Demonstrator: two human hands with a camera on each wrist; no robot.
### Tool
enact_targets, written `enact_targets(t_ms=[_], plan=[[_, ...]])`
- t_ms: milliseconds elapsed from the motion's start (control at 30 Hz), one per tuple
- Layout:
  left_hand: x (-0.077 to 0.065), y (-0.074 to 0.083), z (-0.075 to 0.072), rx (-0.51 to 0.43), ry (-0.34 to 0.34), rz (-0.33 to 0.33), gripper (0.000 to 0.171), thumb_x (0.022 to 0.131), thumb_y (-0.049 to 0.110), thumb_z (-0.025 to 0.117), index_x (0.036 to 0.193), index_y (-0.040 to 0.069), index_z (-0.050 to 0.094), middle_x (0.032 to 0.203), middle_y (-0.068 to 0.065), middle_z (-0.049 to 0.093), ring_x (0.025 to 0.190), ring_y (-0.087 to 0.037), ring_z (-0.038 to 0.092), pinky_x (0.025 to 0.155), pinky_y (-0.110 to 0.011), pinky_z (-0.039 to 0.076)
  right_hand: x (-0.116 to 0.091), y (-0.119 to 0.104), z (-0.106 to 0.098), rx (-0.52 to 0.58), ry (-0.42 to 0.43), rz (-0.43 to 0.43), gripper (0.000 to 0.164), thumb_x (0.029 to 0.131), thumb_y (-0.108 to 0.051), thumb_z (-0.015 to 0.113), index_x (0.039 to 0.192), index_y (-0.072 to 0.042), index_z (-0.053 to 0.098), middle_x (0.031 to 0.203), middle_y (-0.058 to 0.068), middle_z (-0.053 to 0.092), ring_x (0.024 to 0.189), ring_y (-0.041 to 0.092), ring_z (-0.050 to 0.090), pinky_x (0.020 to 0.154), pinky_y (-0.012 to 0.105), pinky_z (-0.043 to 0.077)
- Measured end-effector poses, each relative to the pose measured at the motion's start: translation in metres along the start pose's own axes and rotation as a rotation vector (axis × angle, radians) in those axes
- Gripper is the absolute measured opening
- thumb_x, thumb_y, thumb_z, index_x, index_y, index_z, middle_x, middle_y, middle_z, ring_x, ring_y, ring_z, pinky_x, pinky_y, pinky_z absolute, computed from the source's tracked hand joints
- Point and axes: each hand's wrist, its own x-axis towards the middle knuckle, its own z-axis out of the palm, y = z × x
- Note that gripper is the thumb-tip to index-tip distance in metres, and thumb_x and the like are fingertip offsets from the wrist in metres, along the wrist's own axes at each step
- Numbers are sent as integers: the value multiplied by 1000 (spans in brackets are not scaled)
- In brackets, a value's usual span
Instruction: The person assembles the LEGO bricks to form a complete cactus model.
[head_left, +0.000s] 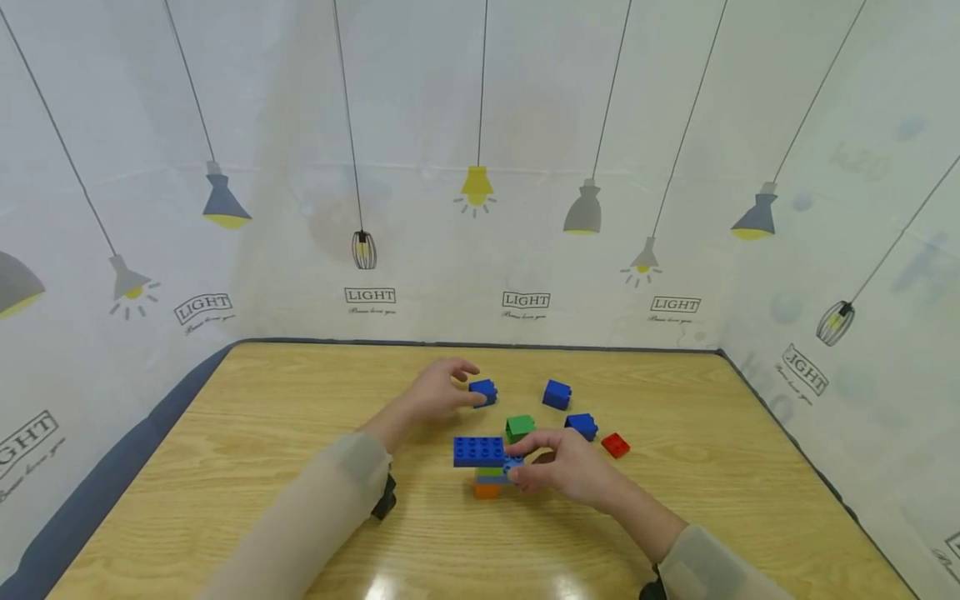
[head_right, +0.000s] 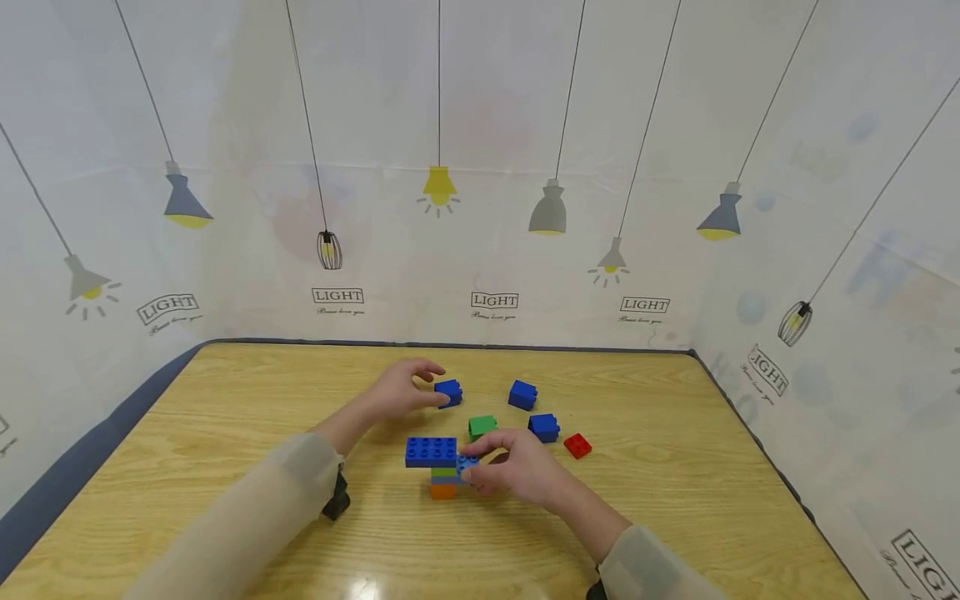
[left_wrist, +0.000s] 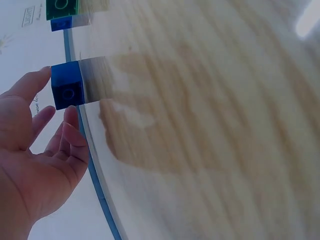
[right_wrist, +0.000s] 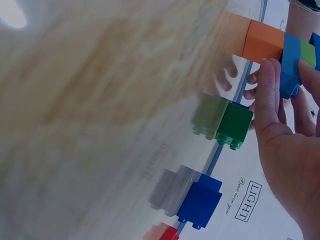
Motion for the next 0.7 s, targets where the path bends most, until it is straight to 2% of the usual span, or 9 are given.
enact_targets(t_ms=[367, 700], plan=[[5, 1, 8, 17, -10, 31, 42, 101, 26, 82, 140, 15, 73, 137, -12, 70, 127, -31, 62, 113, -52, 53, 0, 3, 0, 4, -6, -10, 37, 99, -24, 85, 130, -6, 77, 124, 12, 75, 95, 25, 80, 88, 44, 69], [2, -1, 7, -23, -2, 10, 35, 103, 25, 80, 137, 17, 74, 132, -9, 71, 112, -25, 64, 95, -40, 58, 0, 3, -1, 1, -7, -11, 37, 99, -24, 85, 130, -6, 77, 125, 12, 75, 95, 25, 80, 88, 44, 69]])
